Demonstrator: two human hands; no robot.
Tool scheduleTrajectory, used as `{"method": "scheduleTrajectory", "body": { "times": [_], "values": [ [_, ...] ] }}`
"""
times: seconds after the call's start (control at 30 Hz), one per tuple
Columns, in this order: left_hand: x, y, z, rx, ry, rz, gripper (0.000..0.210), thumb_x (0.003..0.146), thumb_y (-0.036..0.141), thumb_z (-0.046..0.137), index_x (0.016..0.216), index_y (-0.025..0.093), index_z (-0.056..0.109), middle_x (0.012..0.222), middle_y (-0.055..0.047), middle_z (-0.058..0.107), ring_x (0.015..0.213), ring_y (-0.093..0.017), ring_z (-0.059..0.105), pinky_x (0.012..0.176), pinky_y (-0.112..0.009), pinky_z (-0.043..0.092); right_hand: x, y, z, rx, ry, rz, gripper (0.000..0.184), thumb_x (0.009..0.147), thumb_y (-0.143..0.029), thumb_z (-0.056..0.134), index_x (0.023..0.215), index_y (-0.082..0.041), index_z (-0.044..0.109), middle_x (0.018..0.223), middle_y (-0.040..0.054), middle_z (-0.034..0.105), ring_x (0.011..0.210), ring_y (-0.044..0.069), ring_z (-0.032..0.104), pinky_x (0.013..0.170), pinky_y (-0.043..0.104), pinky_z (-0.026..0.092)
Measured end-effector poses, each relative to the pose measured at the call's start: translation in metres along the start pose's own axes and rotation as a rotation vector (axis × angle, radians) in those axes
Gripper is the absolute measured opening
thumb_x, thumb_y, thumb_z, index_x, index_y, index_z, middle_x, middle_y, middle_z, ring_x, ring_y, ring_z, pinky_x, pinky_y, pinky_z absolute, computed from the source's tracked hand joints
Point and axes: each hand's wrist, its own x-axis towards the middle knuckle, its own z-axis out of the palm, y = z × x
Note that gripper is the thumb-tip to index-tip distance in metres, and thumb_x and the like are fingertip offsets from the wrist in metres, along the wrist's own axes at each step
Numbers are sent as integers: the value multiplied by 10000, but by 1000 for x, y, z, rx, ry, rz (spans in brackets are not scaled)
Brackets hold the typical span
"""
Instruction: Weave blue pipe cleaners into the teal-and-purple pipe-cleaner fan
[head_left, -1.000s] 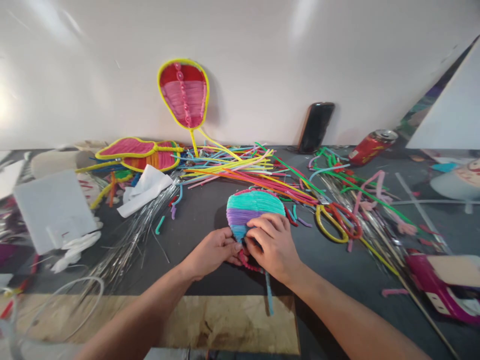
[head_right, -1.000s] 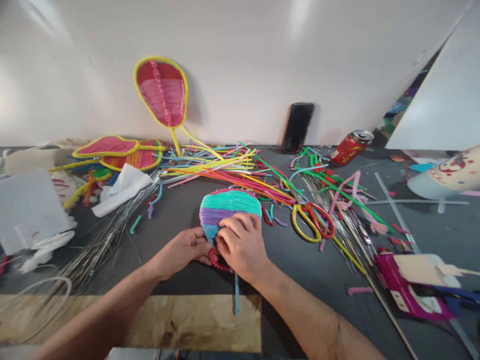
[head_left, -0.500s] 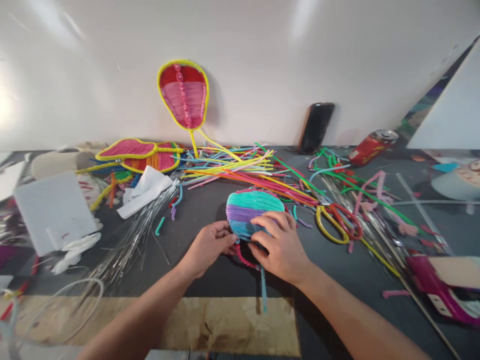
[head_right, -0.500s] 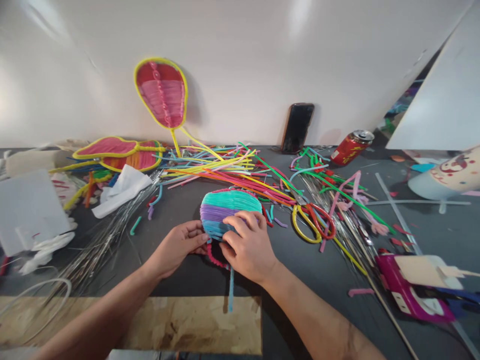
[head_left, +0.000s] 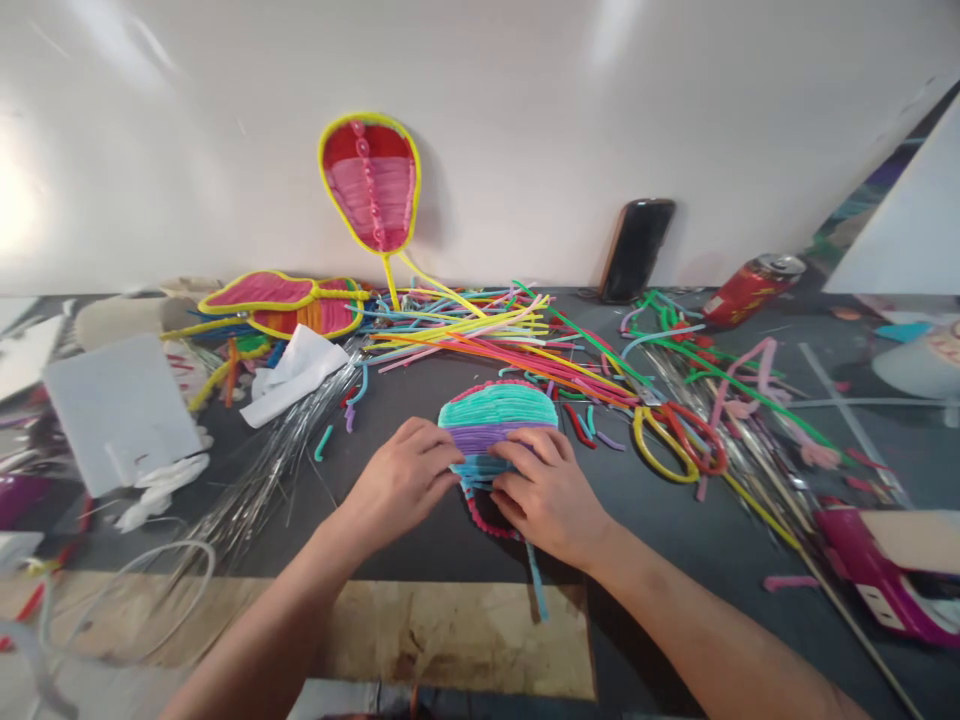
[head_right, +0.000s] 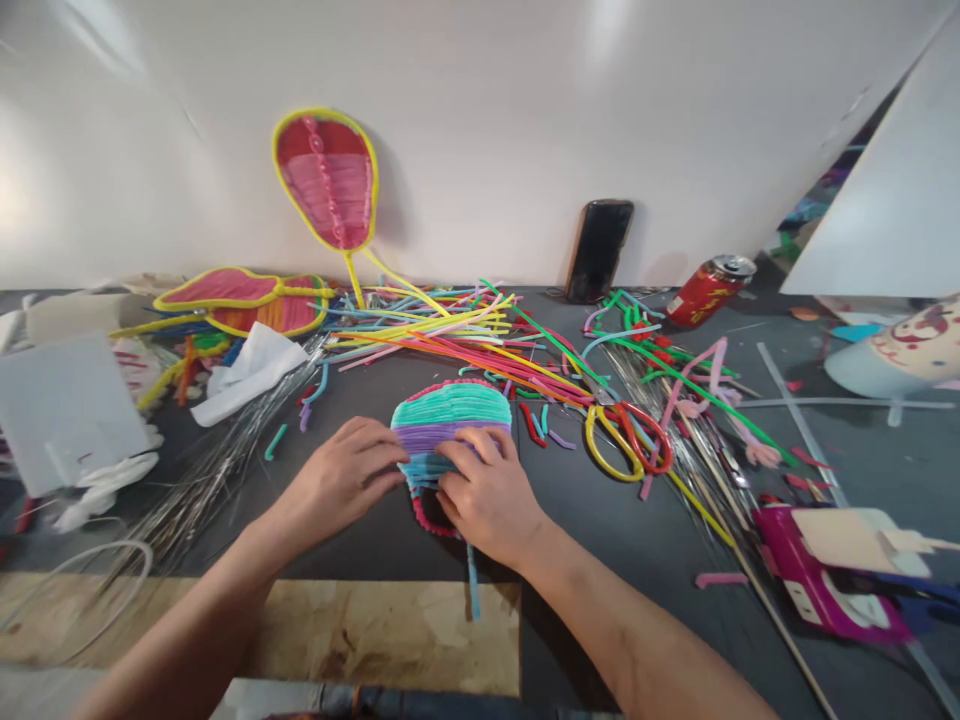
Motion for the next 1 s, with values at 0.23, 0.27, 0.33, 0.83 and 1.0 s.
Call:
{"method": "scheduleTrajectory", "body": {
  "times": [0.23, 0.27, 0.33, 0.83, 1.0],
  "values": [
    [0, -3, 15, 22, -26, 174, 160, 868, 128, 489, 900, 152, 643, 968, -77, 653, 1019, -194, 566, 924, -336, 465, 0, -1, -1, -10, -5, 11, 88, 821, -245, 621, 759, -205, 669, 1117, 26, 654, 1125, 251, 467, 949, 457, 326],
    [0, -3, 15, 14, -22, 174, 161, 869, 127, 487, 893, 155, 644, 961, -75, 654, 1011, -194, 569, 919, -339, 469, 0, -1, -1, -16, -2, 12, 91, 822, -244, 620, 757, -207, 671, 1115, 27, 656, 1125, 251, 469, 951, 457, 324],
    [0, -3, 14, 0, -16, 178, 168, 874, 132, 482, 888, 159, 647, 959, -75, 653, 1005, -193, 572, 912, -342, 474, 0, -1, 0, -30, 5, 14, 100, 825, -244, 617, 752, -211, 675, 1113, 30, 658, 1122, 250, 472, 956, 460, 321],
    [1, 1, 15, 55, -28, 178, 199, 894, 161, 457, 829, 165, 645, 929, -71, 637, 981, -194, 577, 878, -338, 494, 2, -3, 2, -62, 58, 28, 141, 851, -235, 594, 732, -216, 668, 1054, 3, 682, 1073, 223, 509, 964, 432, 326],
    [1, 2, 16, 48, -23, 162, 191, 879, 139, 466, 807, 162, 641, 912, -70, 636, 968, -194, 580, 869, -338, 495, 1, -3, -1, -73, 15, 27, 100, 821, -254, 631, 737, -220, 674, 1091, 12, 671, 1107, 239, 490, 985, 463, 295]
  ]
}}
